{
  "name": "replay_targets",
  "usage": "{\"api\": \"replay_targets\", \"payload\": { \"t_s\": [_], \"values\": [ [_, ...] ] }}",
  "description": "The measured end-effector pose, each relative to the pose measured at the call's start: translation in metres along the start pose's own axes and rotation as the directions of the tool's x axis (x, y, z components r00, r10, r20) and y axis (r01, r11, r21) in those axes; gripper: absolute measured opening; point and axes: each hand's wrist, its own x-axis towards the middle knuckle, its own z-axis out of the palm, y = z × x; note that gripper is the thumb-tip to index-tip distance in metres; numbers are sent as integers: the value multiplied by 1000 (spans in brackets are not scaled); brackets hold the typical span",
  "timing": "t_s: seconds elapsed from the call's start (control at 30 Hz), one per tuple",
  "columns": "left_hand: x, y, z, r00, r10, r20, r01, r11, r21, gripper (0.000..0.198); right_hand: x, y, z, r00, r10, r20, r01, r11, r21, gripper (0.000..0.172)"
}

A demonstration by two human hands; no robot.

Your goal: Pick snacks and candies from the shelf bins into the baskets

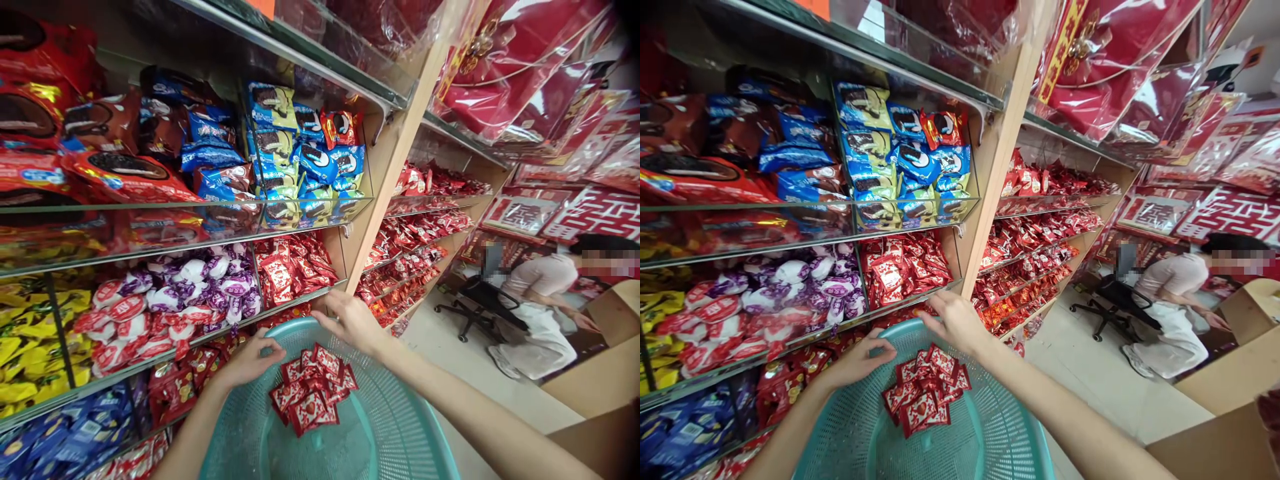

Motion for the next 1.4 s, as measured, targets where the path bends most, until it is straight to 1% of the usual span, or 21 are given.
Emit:
{"api": "replay_targets", "payload": {
  "t_s": [0.07,0.13,0.2,0.23,0.3,0.4,0.53,0.6,0.67,0.73,0.9,1.03,1.1,1.2,1.3,1.4],
  "values": [
    [-1,3,-1,1000,-14,6,14,1000,0,37,23,-2,-14,993,2,-122,10,995,96,26],
    [-2,5,-2,1000,-29,9,29,1000,4,36,46,0,-20,976,41,-213,-4,986,169,18],
    [-2,8,-2,999,-36,-1,36,999,2,34,69,4,-21,958,115,-262,-57,974,219,12],
    [-3,9,-2,999,-35,-4,35,999,0,34,80,6,-20,951,156,-267,-92,966,240,10],
    [-3,11,-3,1000,-31,2,31,1000,-4,35,100,9,-17,940,249,-233,-180,942,282,9],
    [-3,10,-3,1000,-23,20,23,1000,-6,38,124,8,-14,909,392,-142,-328,882,338,18],
    [-2,8,-2,1000,-15,11,15,1000,-3,37,140,-1,-9,863,502,-52,-462,827,319,32],
    [-2,7,-2,1000,-25,8,25,1000,1,36,144,-7,-6,837,545,-51,-513,813,277,38],
    [-3,7,-2,999,-42,7,42,999,5,34,145,-13,-4,810,581,-83,-551,801,235,42],
    [-3,8,-2,999,-53,1,53,999,10,33,146,-19,-3,794,599,-104,-574,795,198,44],
    [-2,9,-1,999,-39,-6,39,999,12,33,147,-29,0,783,612,-107,-595,788,158,39],
    [-1,4,-1,999,-42,-2,42,999,5,32,148,-28,3,769,630,-113,-595,769,235,33],
    [-1,2,0,999,-50,-6,50,999,6,32,149,-25,5,757,642,-119,-587,750,305,30],
    [-1,2,0,998,-64,-8,64,998,10,32,151,-17,11,738,664,-123,-551,697,459,24],
    [-1,3,-1,996,-91,-10,91,996,5,32,155,-8,17,719,680,-143,-462,621,634,22],
    [-2,4,-1,995,-98,-18,98,995,-10,33,159,-1,20,701,692,-172,-361,552,751,25]
  ]
}}
